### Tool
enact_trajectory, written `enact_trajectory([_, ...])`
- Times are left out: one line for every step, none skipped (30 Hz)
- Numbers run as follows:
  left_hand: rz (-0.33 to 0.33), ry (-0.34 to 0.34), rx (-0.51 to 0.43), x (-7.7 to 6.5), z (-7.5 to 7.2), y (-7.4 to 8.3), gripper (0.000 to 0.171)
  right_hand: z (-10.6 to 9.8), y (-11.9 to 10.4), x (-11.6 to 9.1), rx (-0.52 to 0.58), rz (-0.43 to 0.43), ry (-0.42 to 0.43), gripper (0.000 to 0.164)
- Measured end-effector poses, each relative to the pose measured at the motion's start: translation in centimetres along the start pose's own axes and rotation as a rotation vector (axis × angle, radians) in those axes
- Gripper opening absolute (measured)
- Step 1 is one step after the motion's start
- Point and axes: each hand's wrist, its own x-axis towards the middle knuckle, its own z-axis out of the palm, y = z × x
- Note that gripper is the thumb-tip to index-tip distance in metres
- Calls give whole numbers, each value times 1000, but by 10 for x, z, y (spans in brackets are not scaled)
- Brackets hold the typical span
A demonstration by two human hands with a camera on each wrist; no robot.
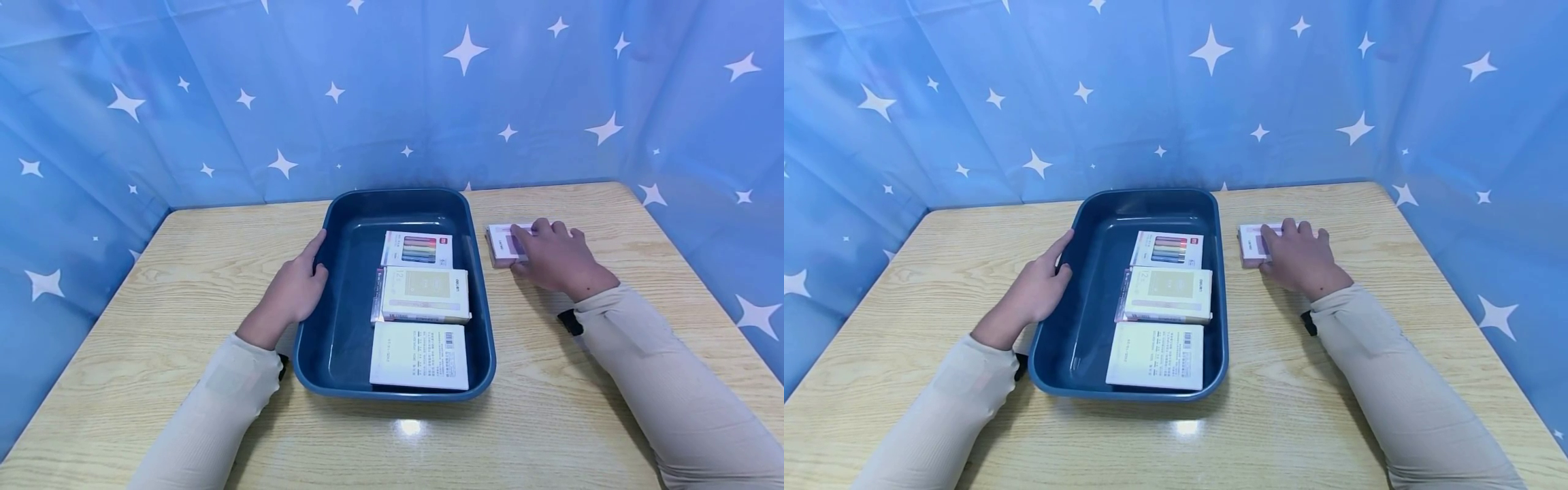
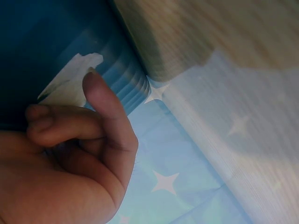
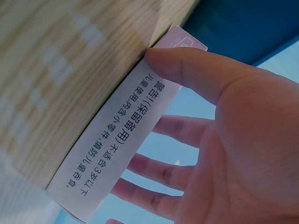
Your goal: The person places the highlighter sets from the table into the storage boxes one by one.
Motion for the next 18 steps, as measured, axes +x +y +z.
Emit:
enact_trajectory([0, 1, -1, 0, 0, 0, 62, 0, 0, 0, -2, 2, -1, 72])
enact_trajectory([0, 0, -2, 0, 0, 0, 62, 0, 0, 0, -4, 3, -2, 72])
enact_trajectory([0, 1, -2, 0, 0, 0, 62, 0, 0, 0, -6, 3, -4, 72])
enact_trajectory([0, 0, -3, 0, 0, -1, 62, 0, 0, 0, -6, 5, -4, 72])
enact_trajectory([1, 0, -4, 0, 0, -1, 62, 1, 0, 1, -4, 6, -5, 72])
enact_trajectory([2, -1, -3, 0, 0, -1, 62, 1, 0, 1, 0, 7, -5, 72])
enact_trajectory([2, -1, -3, 0, 0, -1, 62, 1, 0, 1, 3, 9, -4, 72])
enact_trajectory([3, -1, -3, 0, 0, -1, 62, 1, 0, 1, 6, 9, -4, 72])
enact_trajectory([4, -1, -2, 0, 0, -1, 62, 1, -1, 1, 11, 11, -5, 72])
enact_trajectory([5, -1, -3, 0, 0, -1, 62, 1, -1, 1, 17, 14, -7, 72])
enact_trajectory([4, 0, -2, 0, 1, -1, 62, 1, -1, 1, 23, 16, -9, 72])
enact_trajectory([5, 0, -2, 0, 1, -1, 62, 1, -1, 1, 29, 18, -14, 72])
enact_trajectory([4, 1, -2, 0, 1, -1, 62, 1, -1, 2, 32, 18, -19, 72])
enact_trajectory([5, 1, -3, 0, 1, -1, 62, 1, -1, 2, 36, 18, -25, 72])
enact_trajectory([4, 2, -3, 0, 1, -1, 62, 0, -2, 2, 41, 20, -30, 72])
enact_trajectory([5, 2, -4, 0, 1, -1, 62, 0, -1, 2, 44, 20, -35, 72])
enact_trajectory([4, 2, -4, 0, 1, -1, 62, 0, -1, 2, 45, 19, -41, 72])
enact_trajectory([4, 2, -5, 0, 1, -1, 62, -1, -1, 2, 45, 19, -44, 72])
